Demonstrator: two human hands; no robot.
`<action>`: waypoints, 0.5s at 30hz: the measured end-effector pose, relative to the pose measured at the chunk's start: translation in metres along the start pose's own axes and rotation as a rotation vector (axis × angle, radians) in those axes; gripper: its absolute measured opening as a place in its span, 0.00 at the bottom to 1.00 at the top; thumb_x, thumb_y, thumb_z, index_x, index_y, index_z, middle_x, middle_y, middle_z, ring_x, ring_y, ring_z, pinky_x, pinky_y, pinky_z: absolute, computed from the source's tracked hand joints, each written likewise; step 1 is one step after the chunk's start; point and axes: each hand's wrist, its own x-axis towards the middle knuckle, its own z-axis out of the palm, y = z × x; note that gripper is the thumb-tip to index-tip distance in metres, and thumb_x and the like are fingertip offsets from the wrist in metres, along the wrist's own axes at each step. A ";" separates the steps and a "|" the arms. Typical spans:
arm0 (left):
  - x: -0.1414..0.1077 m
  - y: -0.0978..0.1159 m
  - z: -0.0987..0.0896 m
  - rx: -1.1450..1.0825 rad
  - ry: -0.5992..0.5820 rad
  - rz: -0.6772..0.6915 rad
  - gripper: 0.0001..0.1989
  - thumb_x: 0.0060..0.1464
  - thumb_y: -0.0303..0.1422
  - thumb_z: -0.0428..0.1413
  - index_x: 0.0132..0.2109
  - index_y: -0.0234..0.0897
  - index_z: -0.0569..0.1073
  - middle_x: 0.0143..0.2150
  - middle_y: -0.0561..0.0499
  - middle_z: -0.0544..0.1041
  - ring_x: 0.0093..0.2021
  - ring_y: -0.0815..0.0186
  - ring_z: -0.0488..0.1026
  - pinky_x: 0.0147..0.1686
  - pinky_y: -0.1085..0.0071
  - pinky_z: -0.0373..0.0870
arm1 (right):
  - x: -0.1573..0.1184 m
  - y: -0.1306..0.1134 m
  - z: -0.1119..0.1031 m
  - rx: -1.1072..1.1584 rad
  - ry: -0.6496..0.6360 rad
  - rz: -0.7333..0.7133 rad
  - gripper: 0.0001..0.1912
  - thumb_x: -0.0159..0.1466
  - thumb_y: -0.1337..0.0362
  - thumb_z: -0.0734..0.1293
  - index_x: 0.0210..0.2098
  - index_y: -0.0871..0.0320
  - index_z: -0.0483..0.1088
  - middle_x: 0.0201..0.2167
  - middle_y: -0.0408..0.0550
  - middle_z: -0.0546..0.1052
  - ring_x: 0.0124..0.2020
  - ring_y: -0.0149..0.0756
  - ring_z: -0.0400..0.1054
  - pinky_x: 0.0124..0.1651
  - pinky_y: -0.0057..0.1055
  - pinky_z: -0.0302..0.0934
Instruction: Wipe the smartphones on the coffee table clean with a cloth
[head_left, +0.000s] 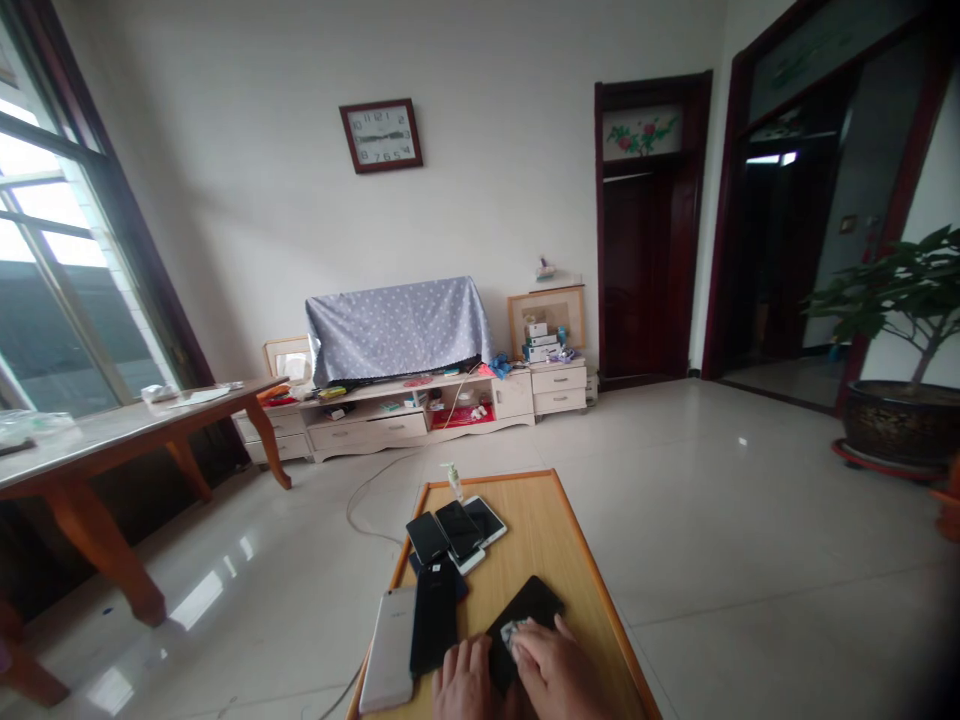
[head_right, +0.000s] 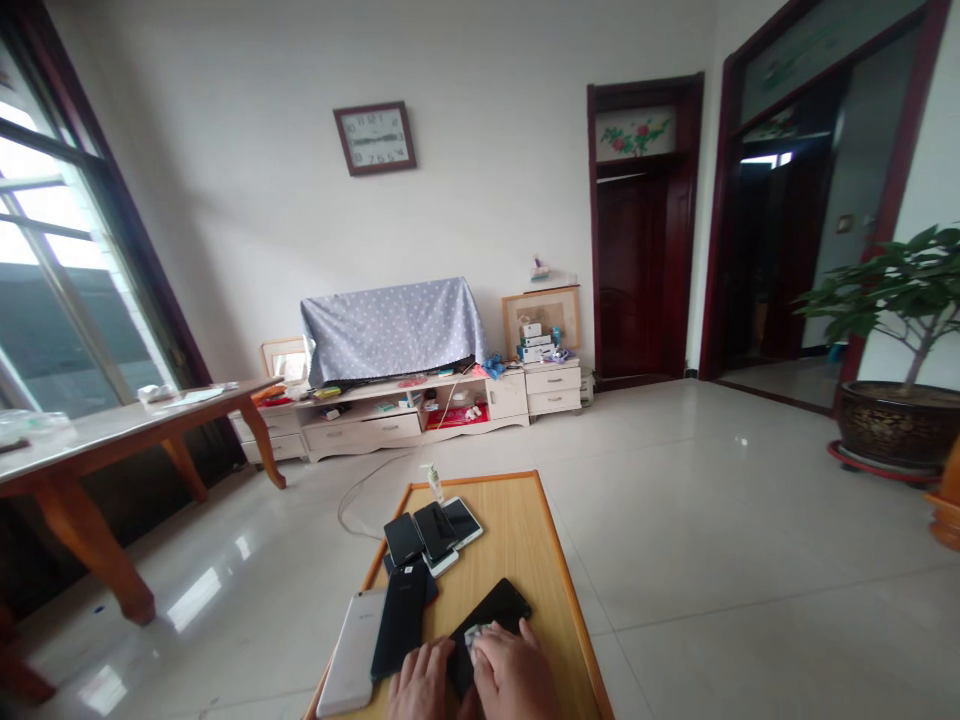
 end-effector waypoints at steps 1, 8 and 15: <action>-0.003 0.001 -0.003 0.002 0.014 0.014 0.29 0.51 0.40 0.55 0.60 0.42 0.71 0.64 0.46 0.72 0.62 0.53 0.66 0.59 0.59 0.60 | -0.001 0.001 -0.007 0.033 0.009 0.014 0.18 0.71 0.59 0.57 0.50 0.44 0.77 0.50 0.46 0.81 0.54 0.42 0.74 0.65 0.44 0.57; -0.013 0.006 -0.003 0.019 0.099 0.111 0.27 0.56 0.36 0.50 0.63 0.37 0.69 0.67 0.46 0.68 0.65 0.54 0.62 0.65 0.58 0.54 | -0.007 0.024 -0.020 0.426 0.034 0.118 0.25 0.71 0.50 0.57 0.59 0.53 0.73 0.57 0.52 0.77 0.58 0.43 0.70 0.62 0.40 0.63; -0.009 0.004 0.006 0.020 0.119 0.170 0.26 0.59 0.34 0.48 0.64 0.37 0.69 0.70 0.45 0.63 0.68 0.57 0.58 0.68 0.60 0.52 | 0.004 0.058 -0.038 0.573 0.165 0.238 0.26 0.67 0.44 0.62 0.54 0.53 0.76 0.54 0.51 0.78 0.58 0.46 0.71 0.63 0.43 0.62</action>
